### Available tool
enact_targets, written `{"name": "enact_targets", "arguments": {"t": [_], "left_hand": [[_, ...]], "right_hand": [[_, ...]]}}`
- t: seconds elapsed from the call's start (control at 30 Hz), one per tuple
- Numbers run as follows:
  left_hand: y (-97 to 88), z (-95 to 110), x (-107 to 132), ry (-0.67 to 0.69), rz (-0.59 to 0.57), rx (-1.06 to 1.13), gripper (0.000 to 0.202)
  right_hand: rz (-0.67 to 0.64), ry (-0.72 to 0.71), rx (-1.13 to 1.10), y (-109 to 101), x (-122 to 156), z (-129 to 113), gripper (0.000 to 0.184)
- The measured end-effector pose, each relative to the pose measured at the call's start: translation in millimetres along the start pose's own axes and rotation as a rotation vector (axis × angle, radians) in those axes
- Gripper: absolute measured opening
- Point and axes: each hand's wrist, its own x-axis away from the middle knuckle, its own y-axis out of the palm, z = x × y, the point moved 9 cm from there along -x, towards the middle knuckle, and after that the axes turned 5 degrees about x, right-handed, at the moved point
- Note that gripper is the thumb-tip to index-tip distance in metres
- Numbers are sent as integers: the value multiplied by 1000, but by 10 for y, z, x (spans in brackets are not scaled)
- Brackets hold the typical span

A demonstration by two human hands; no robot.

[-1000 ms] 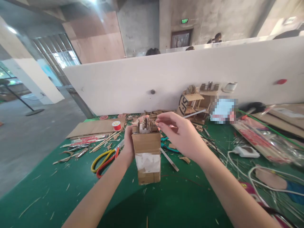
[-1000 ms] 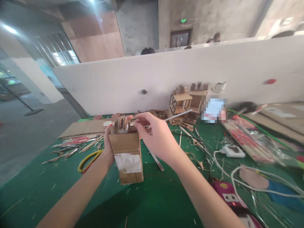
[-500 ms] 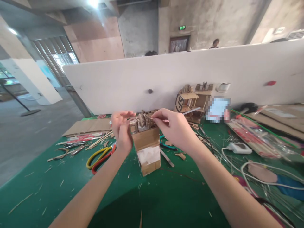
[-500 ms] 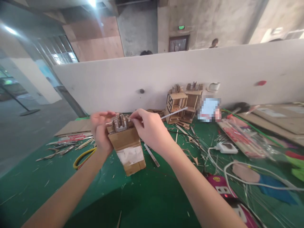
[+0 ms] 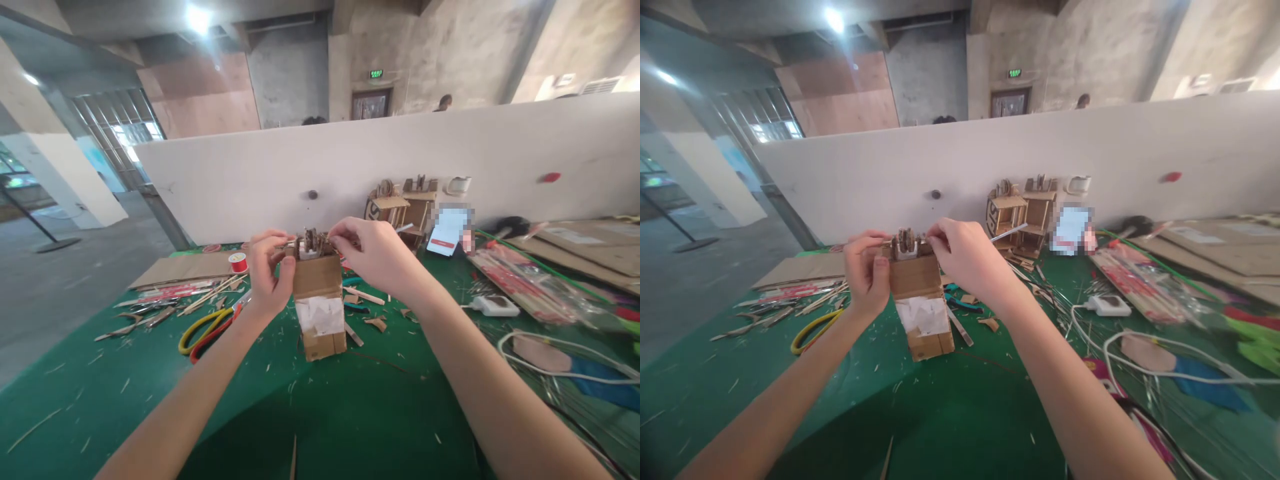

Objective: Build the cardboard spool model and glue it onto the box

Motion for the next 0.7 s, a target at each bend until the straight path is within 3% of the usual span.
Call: {"name": "enact_targets", "arguments": {"t": [0.4,0.7], "left_hand": [[-24,-2,45,-6,36,46,18],[-6,-22,31,-32,17,80,26]], "right_hand": [[-45,-55,56,2,58,-65,21],[-32,-60,-8,-6,9,-50,18]]}}
